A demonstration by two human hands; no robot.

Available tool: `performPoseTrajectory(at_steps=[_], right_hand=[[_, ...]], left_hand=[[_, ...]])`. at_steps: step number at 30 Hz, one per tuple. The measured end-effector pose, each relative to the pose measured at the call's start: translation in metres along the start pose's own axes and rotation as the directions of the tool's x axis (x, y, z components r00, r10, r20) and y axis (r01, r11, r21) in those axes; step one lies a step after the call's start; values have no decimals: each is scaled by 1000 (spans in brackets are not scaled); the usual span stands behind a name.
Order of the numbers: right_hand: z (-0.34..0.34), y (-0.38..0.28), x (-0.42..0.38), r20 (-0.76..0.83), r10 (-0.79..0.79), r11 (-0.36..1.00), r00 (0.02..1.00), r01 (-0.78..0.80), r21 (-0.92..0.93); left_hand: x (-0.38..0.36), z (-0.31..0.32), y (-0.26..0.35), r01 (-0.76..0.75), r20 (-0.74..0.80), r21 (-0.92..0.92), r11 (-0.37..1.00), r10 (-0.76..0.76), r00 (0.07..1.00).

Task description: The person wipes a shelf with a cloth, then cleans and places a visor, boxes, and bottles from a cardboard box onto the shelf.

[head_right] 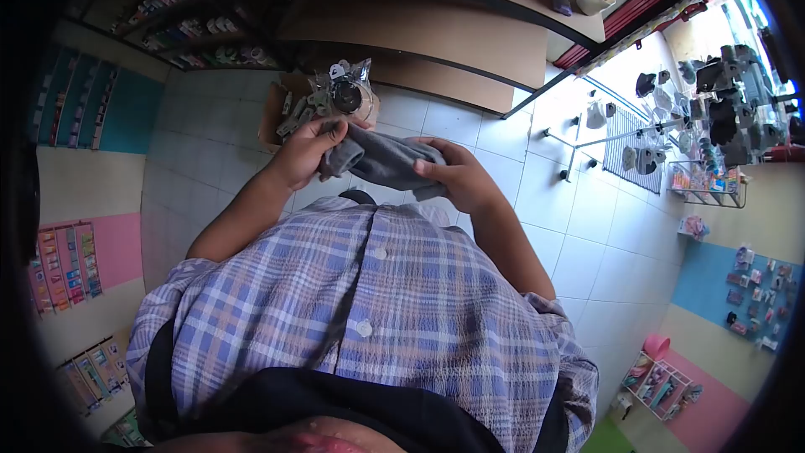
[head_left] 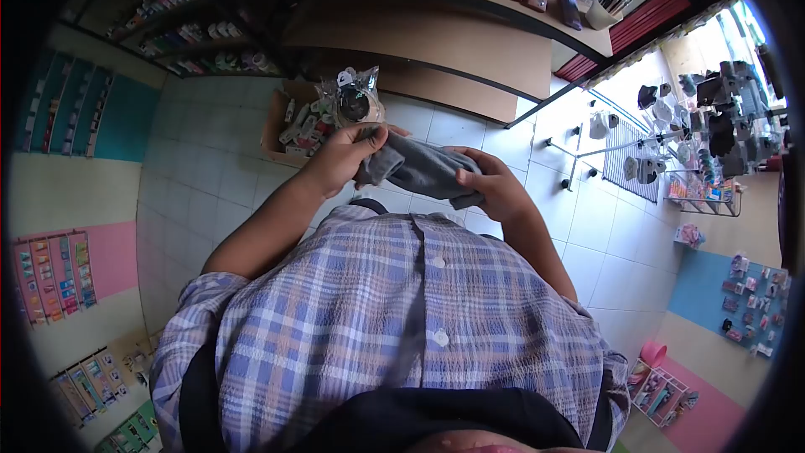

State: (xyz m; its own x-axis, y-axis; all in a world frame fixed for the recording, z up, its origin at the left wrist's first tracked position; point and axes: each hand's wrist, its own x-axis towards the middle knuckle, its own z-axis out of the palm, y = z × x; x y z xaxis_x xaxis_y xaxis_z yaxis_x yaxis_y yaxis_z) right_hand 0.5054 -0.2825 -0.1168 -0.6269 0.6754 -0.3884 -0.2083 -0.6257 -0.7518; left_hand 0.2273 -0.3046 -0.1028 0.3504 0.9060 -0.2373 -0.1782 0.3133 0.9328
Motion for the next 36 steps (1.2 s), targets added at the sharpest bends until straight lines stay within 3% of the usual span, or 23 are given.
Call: performPoseTrajectory(at_steps=[1, 2, 3, 6, 7, 9, 10, 11, 13, 15, 18, 21, 22, 23, 24, 27, 28, 29, 31, 33, 34, 35, 36], right_hand=[[-7, 1, -5, 65, -29, 992, 997, 36, -118], [-12, 3, -9, 49, -3, 985, 999, 11, -172], [-6, -1, -16, -32, 35, 975, 999, -41, -218], [-13, 14, -13, -165, -114, 955, 980, 61, -292], [-13, 12, -16, -174, -126, 954, 977, 72, -291], [-9, 13, -22, -213, -47, 949, 976, -23, -315], [-12, 22, -20, -247, -88, 894, 965, -33, -447], [-15, 30, -18, -249, -87, 898, 965, -32, -439], [-18, 48, -11, -234, -23, 815, 972, -117, -567], [-22, 75, -4, -270, 70, 784, 960, -220, -580], [-10, 101, 9, -297, 39, 787, 954, -212, -580], [-2, 112, 27, -253, -16, 864, 967, -114, -490], [6, 105, 31, -233, 56, 886, 971, -156, -437], [11, 98, 36, -209, 125, 900, 970, -199, -387], [12, 91, 41, -259, 276, 848, 926, -362, -388], [-12, 114, 59, -216, 221, 930, 951, -272, -247], [-22, 130, 66, -301, 169, 944, 939, -242, -226], [-33, 136, 71, -281, 257, 954, 925, -289, -80], [-78, 177, 87, -213, 348, 938, 913, -339, 80], [-101, 200, 105, -93, 355, 900, 930, -313, 303], [-112, 215, 117, -85, 334, 908, 939, -296, 296], [-123, 230, 131, -76, 309, 917, 948, -276, 289], [-134, 243, 147, -73, 307, 919, 949, -276, 281]], left_hand=[[-2, -1, 0, -9, 12, 141, 990, 7, 1000], [-3, 2, -1, -28, -45, 43, 999, 30, 999], [-8, 3, 8, -7, -33, 58, 998, 9, 999], [-11, -13, 24, -46, -4, 305, 951, 50, 999], [-10, -23, 26, -53, 10, 311, 949, 53, 999], [-9, -40, 28, 58, 25, 283, 957, -68, 997], [-10, -41, 28, 38, 15, 280, 959, -44, 999], [-10, -49, 23, 44, 17, 284, 958, -51, 999], [-7, -78, 0, 184, 57, 312, 932, -212, 976], [-14, -107, -49, 321, 14, 144, 936, -327, 945], [-36, -130, -107, 408, -94, -270, 872, -445, 890], [-47, -142, -126, 394, -55, -562, 727, -508, 859], [-44, -151, -131, 437, 75, -628, 644, -509, 857], [-42, -159, -133, 439, 84, -630, 641, -506, 859], [-39, -156, -119, 468, 127, -592, 657, -498, 858], [-21, -173, -138, 473, 239, -510, 718, -410, 880], [-9, -180, -149, 465, 296, -387, 796, -370, 880], [2, -183, -165, 442, 351, -265, 857, -341, 872], [27, -189, -207, 437, 335, -264, 860, -343, 878], [56, -202, -281, 549, 135, -356, 756, -540, 831], [69, -207, -321, 549, 14, -386, 742, -590, 807], [84, -207, -357, 563, -7, -458, 688, -636, 772], [96, -208, -395, 531, 54, -523, 667, -596, 801]])
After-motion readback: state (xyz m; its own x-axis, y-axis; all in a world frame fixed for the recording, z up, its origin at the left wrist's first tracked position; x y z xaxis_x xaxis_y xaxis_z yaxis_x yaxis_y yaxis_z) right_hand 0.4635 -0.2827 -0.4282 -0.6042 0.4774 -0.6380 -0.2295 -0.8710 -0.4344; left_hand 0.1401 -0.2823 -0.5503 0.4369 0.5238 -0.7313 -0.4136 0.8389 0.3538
